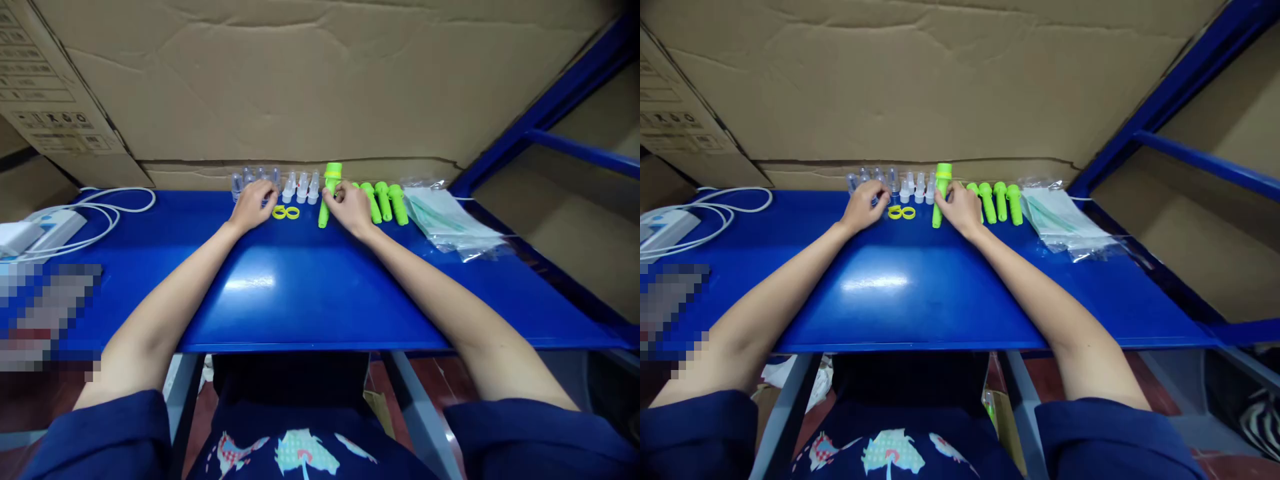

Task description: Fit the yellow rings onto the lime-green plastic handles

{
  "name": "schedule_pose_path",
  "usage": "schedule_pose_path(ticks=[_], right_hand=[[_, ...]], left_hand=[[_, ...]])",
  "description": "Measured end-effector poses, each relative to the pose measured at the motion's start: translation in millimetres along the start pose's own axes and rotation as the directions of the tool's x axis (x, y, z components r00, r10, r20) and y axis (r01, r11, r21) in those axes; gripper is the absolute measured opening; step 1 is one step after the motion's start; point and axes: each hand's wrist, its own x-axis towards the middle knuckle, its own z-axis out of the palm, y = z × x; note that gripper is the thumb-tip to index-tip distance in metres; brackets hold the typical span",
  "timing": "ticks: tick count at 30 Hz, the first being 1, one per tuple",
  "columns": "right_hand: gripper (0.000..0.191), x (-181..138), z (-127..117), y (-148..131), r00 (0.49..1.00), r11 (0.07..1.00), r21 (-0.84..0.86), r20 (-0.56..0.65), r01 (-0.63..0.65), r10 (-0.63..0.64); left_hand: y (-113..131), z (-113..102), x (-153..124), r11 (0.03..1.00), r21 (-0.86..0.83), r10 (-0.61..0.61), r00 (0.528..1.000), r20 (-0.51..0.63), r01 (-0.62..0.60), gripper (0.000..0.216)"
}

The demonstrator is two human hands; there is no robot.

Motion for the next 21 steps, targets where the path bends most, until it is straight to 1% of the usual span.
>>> schedule_pose_path(ticks=[2, 5, 8, 10, 14, 18, 21], right_hand=[[0.036, 2, -2, 3, 0.999, 0.993, -0.112, 0.019, -0.041, 0.044], [0.038, 3, -3, 3, 0.993, 0.970, -0.232, 0.072, -0.072, 0.091], [0.041, 5, -4, 1, 0.986, 0.949, -0.308, 0.125, -0.066, 0.109], [0.045, 7, -4, -1, 0.983, 0.936, -0.348, 0.147, -0.053, 0.110], [0.048, 16, 1, -2, 0.981, 0.912, -0.409, 0.162, -0.027, 0.102], [0.050, 26, 8, -2, 0.979, 0.886, -0.464, 0.169, -0.022, 0.113], [0.053, 32, 12, -3, 0.977, 0.876, -0.482, 0.171, -0.029, 0.126]], left_hand=[[2, -1, -4, 0.992, 0.100, 0.057, 0.990, 0.126, -0.070, 0.023], [8, 3, -4, 0.978, 0.159, 0.095, 0.968, 0.232, -0.134, 0.026], [13, 10, -3, 0.973, 0.149, 0.132, 0.953, 0.273, -0.177, 0.032], [15, 14, -3, 0.971, 0.136, 0.148, 0.942, 0.302, -0.196, 0.032], [16, 17, -3, 0.974, 0.124, 0.137, 0.930, 0.340, -0.188, 0.025], [17, 17, -2, 0.981, 0.089, 0.133, 0.927, 0.350, -0.174, 0.025], [17, 18, -2, 0.980, 0.097, 0.128, 0.928, 0.351, -0.172, 0.023]])
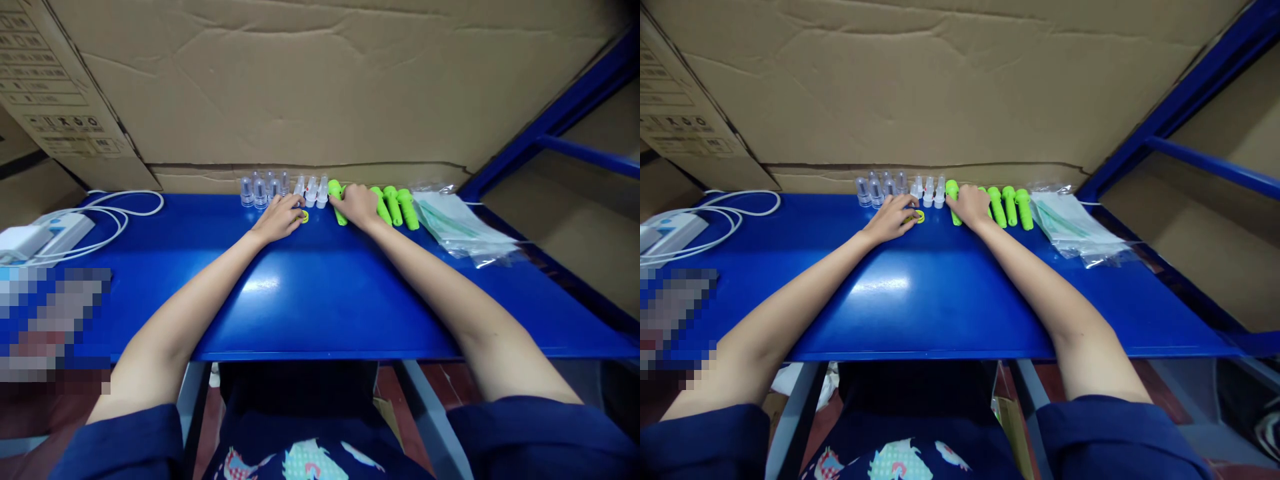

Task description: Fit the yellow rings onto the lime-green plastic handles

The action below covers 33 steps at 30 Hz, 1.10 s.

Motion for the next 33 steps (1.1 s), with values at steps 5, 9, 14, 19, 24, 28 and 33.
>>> schedule_pose_path(ticks=[5, 9, 14, 19, 24, 28, 33], right_hand=[[0.052, 0, -4, 3, 1.000, 1.000, 0.013, 0.020, 0.004, -0.004], [0.048, -5, -13, 15, 0.999, 0.999, 0.020, 0.019, 0.030, -0.030], [0.041, -11, -22, 29, 0.998, 0.999, -0.044, 0.059, 0.009, -0.006], [0.042, -8, -22, 28, 0.994, 0.995, -0.095, 0.104, -0.003, 0.013], [0.044, 7, -16, 27, 0.985, 0.988, -0.154, 0.171, -0.011, 0.037], [0.048, 12, -16, 31, 0.986, 0.997, -0.077, 0.166, -0.003, 0.015], [0.040, 1, -34, 40, 0.986, 1.000, -0.023, 0.168, 0.009, -0.005]], left_hand=[[-1, 2, 0, 1.000, 0.018, 0.001, 1.000, -0.027, 0.000, 0.024], [-1, 3, -1, 0.999, 0.036, 0.013, 0.998, -0.061, -0.010, 0.027], [0, 2, 0, 0.999, 0.026, 0.030, 0.997, -0.072, -0.028, 0.027], [2, 1, -1, 0.998, 0.041, 0.042, 0.995, -0.091, -0.038, 0.029], [6, -1, -3, 0.999, 0.040, -0.009, 0.995, -0.103, 0.013, 0.032], [12, -10, 1, 0.996, -0.012, -0.090, 0.989, -0.119, 0.089, 0.027], [15, -20, 18, 0.954, -0.205, -0.266, 0.933, -0.243, 0.218, 0.016]])
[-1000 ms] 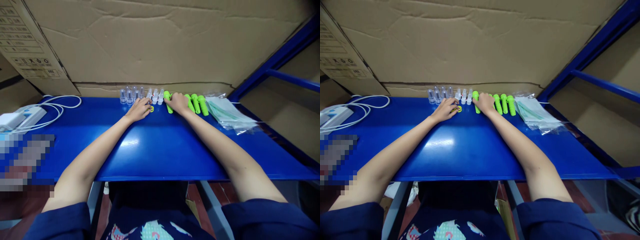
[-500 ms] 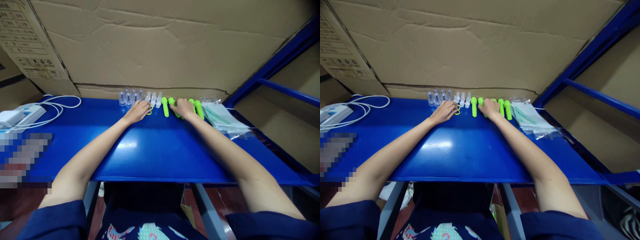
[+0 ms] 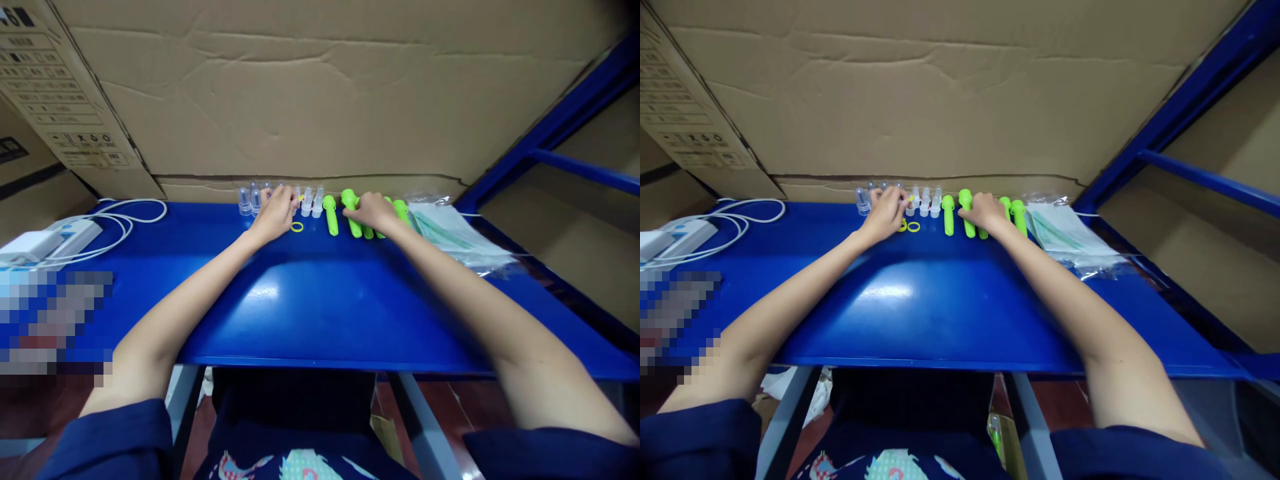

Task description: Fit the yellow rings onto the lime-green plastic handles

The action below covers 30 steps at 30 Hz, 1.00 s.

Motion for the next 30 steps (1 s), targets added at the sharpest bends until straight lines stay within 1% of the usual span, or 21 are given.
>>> schedule_pose_path(ticks=[2, 4, 5, 6, 7, 9, 11, 12, 15, 17, 19, 23, 27, 30], right_hand=[[0.040, -11, -8, 4, 1.000, 1.000, -0.003, 0.010, 0.013, -0.013], [0.040, -24, -14, 7, 0.998, 0.998, -0.024, -0.027, 0.063, -0.064], [0.042, -32, -16, 8, 0.990, 0.992, -0.037, -0.070, 0.123, -0.126], [0.043, -40, -17, 9, 0.980, 0.984, -0.053, -0.092, 0.170, -0.174], [0.043, -47, -17, 9, 0.969, 0.974, -0.069, -0.110, 0.215, -0.222], [0.043, -61, -13, 8, 0.944, 0.952, -0.109, -0.136, 0.287, -0.301], [0.043, -70, -6, 6, 0.902, 0.913, -0.132, -0.150, 0.387, -0.404], [0.043, -72, -2, 5, 0.876, 0.890, -0.138, -0.161, 0.435, -0.454], [0.045, -71, 13, -1, 0.777, 0.795, -0.164, -0.169, 0.584, -0.606], [0.047, -67, 23, -5, 0.718, 0.741, -0.181, -0.182, 0.647, -0.671], [0.048, -62, 32, -8, 0.681, 0.712, -0.187, -0.210, 0.676, -0.702], [0.046, -55, 46, -13, 0.621, 0.673, -0.210, -0.265, 0.709, -0.737], [0.044, -53, 57, -11, 0.533, 0.618, -0.235, -0.338, 0.750, -0.776], [0.045, -54, 61, -9, 0.473, 0.579, -0.261, -0.372, 0.772, -0.798]], left_hand=[[-1, -2, 5, 0.982, -0.150, -0.112, 0.994, 0.002, 0.111, 0.013], [-4, -7, 6, 0.926, -0.311, -0.193, 0.976, 0.102, 0.216, 0.014], [-5, -12, 4, 0.883, -0.390, -0.212, 0.963, 0.169, 0.262, 0.017], [-6, -17, 1, 0.836, -0.460, -0.211, 0.949, 0.236, 0.300, 0.020], [-6, -23, -3, 0.801, -0.507, -0.202, 0.941, 0.272, 0.318, 0.023], [-6, -35, -12, 0.782, -0.537, -0.189, 0.941, 0.279, 0.316, 0.031], [-5, -42, -22, 0.800, -0.508, -0.186, 0.937, 0.294, 0.318, 0.040], [-5, -43, -26, 0.817, -0.493, -0.159, 0.939, 0.305, 0.299, 0.042], [-6, -38, -33, 0.861, -0.446, -0.126, 0.952, 0.278, 0.244, 0.039], [-9, -31, -34, 0.866, -0.447, -0.116, 0.960, 0.256, 0.224, 0.034], [-11, -24, -36, 0.849, -0.484, -0.092, 0.962, 0.258, 0.212, 0.028], [-17, -13, -41, 0.775, -0.588, -0.046, 0.949, 0.313, 0.232, 0.012], [-20, -4, -49, 0.729, -0.635, -0.099, 0.957, 0.272, 0.256, 0.018], [-18, -1, -53, 0.720, -0.653, -0.120, 0.969, 0.215, 0.234, 0.025]])
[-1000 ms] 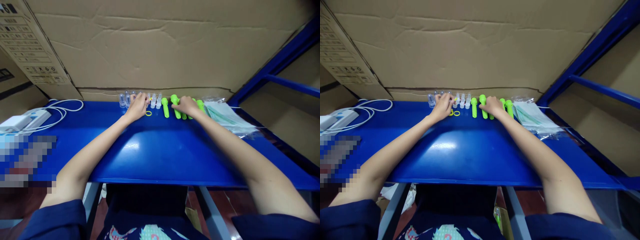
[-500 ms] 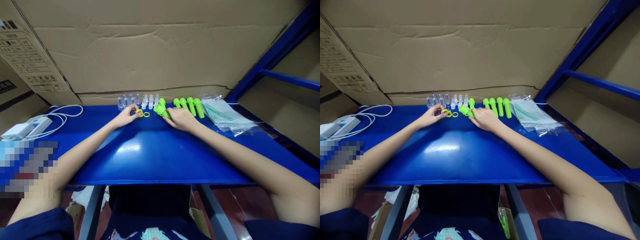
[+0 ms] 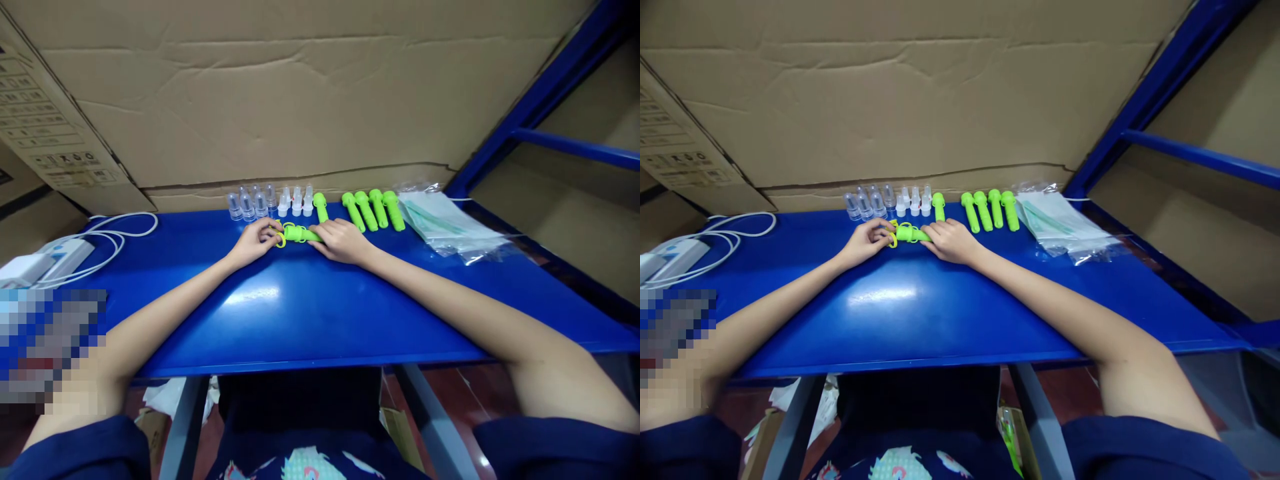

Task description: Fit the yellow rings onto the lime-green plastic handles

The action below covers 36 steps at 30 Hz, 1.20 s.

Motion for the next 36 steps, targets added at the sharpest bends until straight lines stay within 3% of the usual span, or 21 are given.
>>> schedule_pose_path(ticks=[7, 17, 24, 30, 36], right_hand=[[0.044, -3, 0, -1, 0.996, 0.998, 0.033, -0.066, 0.059, -0.057], [0.038, -2, 0, -2, 0.986, 0.991, -0.030, -0.103, 0.127, -0.130], [0.036, -2, -1, -2, 0.981, 0.989, -0.029, -0.129, 0.145, -0.147], [0.039, 5, -1, -1, 0.972, 0.978, -0.058, -0.112, 0.200, -0.205], [0.051, 12, -3, -5, 0.981, 0.985, 0.000, -0.089, 0.171, -0.171]], left_hand=[[7, 1, -4, 0.987, 0.110, 0.133, 0.983, -0.123, -0.120, 0.022], [14, 12, -6, 0.998, 0.054, 0.035, 0.958, -0.285, -0.020, 0.029], [18, 13, -7, 0.981, -0.123, -0.167, 0.972, -0.165, 0.148, 0.039], [21, 9, -9, 0.964, -0.188, -0.224, 0.957, -0.182, 0.190, 0.049], [24, -3, -11, 0.958, -0.212, -0.231, 0.959, -0.166, 0.194, 0.051]])
